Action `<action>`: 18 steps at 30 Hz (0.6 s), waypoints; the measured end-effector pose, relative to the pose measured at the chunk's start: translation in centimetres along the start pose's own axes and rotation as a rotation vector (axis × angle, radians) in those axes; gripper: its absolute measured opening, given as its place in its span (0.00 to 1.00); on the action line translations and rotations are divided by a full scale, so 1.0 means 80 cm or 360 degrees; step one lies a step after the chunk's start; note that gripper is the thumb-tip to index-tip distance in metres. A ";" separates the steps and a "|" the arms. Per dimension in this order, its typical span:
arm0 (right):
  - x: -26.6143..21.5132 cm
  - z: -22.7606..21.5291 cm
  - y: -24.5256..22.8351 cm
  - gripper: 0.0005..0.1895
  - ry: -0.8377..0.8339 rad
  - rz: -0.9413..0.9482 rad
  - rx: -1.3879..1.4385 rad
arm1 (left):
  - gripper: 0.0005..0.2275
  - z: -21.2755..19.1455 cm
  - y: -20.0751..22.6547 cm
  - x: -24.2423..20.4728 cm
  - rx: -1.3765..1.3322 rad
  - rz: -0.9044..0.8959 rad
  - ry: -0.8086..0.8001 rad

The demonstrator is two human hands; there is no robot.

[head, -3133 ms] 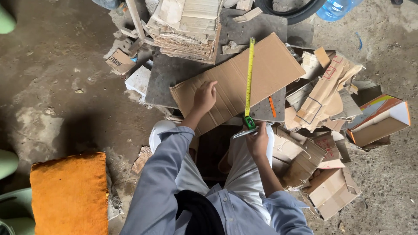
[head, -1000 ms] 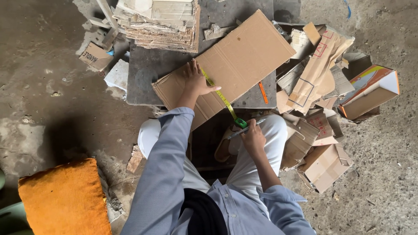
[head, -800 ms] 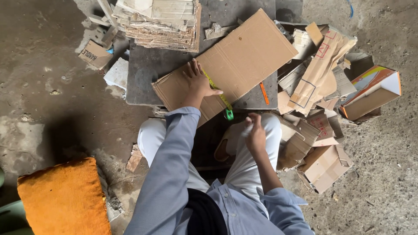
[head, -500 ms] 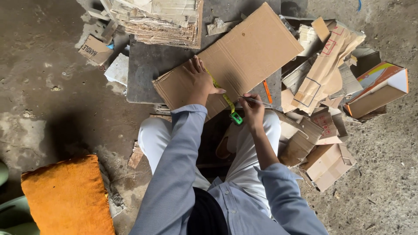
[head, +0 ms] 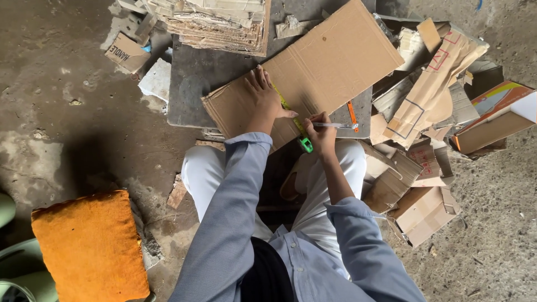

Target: Measuring and marking a piece of cardboard using a tape measure and a pen.

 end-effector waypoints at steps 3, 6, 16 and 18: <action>0.001 -0.002 -0.003 0.12 0.0003 0.0003 -0.0020 | 0.69 0.003 0.000 0.003 -0.0009 -0.0001 0.0018; 0.000 0.000 -0.003 0.11 -0.0001 -0.0026 -0.0039 | 0.69 0.006 0.000 0.004 0.0013 0.0006 0.0016; -0.001 0.002 -0.002 0.11 0.0017 -0.0164 -0.0034 | 0.70 0.010 0.002 0.013 0.0005 -0.0007 0.0002; 0.000 0.003 0.000 0.11 0.0045 -0.0170 -0.0047 | 0.70 0.009 0.001 0.013 0.0002 -0.0008 0.0013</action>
Point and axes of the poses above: each hand's wrist, its own x-axis towards the middle knuckle, its own z-axis out of the palm, y = z × x, the point moved 3 cm from there along x, towards the middle knuckle, and after that the axes turned 10 degrees about -x, right-handed, at the moved point
